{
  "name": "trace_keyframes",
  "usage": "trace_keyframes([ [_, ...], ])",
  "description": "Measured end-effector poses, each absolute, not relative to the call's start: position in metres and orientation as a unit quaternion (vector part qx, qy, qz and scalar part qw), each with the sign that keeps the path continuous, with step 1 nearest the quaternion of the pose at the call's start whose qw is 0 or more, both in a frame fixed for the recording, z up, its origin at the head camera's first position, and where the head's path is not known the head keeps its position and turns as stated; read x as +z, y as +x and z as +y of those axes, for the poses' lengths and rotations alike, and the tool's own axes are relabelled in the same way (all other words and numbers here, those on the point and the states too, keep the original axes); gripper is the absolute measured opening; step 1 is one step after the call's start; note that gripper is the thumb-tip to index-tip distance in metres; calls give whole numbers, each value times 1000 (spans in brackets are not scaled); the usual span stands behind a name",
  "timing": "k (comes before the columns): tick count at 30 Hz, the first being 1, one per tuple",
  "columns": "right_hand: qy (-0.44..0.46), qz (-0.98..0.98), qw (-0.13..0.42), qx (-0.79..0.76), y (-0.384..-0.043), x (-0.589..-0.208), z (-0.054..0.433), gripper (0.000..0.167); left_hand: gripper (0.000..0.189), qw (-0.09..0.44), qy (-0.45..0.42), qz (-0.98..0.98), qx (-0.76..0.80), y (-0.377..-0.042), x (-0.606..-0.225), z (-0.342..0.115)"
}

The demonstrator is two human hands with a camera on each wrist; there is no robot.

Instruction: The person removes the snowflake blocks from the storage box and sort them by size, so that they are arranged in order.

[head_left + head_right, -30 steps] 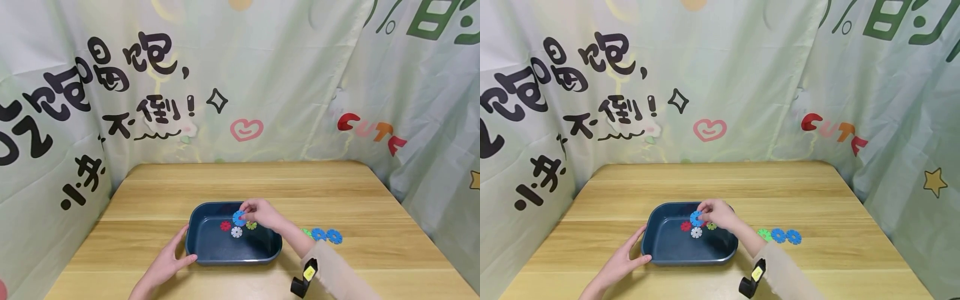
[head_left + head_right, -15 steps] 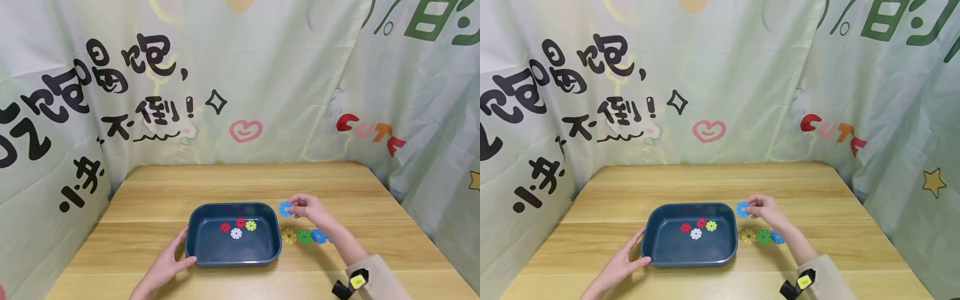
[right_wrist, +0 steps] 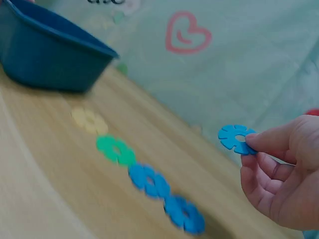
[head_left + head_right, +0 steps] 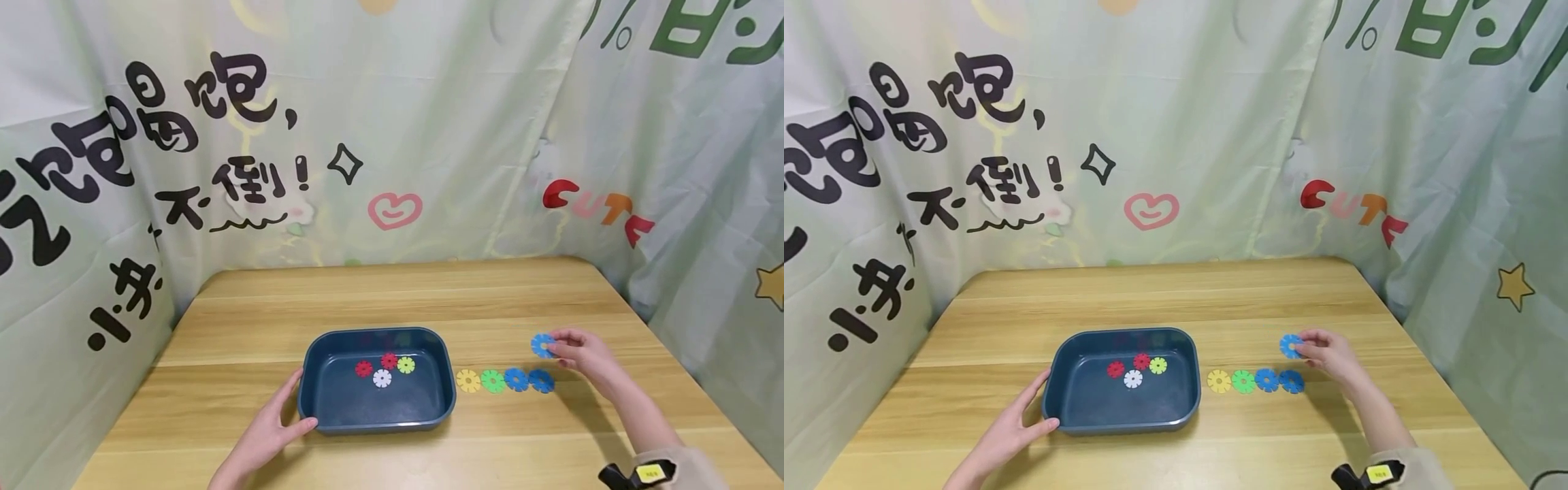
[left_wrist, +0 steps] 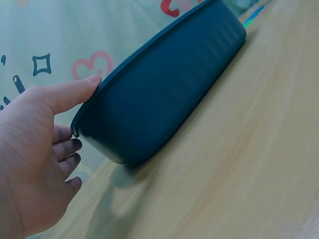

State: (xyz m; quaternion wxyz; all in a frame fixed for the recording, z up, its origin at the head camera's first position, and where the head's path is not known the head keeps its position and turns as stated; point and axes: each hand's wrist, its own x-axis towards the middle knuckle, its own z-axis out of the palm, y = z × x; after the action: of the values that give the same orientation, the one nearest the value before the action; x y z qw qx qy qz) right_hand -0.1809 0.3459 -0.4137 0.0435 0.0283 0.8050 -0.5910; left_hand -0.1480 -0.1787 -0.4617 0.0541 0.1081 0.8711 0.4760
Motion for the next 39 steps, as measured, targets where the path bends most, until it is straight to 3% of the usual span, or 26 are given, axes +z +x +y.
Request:
trace_keyframes([
  [10, 86, 836, 81, -535, -166, -437, 377, 41, 83, 54, 109, 868, 482, -148, -461, -179],
  [28, 96, 907, 59, -407, -170, -451, 381, 25, 83, 58, 106, 871, 476, -149, -461, -179],
  [39, 77, 905, 47, -416, -171, -442, 377, 29, 83, 55, 111, 870, 477, -148, -461, -180],
])
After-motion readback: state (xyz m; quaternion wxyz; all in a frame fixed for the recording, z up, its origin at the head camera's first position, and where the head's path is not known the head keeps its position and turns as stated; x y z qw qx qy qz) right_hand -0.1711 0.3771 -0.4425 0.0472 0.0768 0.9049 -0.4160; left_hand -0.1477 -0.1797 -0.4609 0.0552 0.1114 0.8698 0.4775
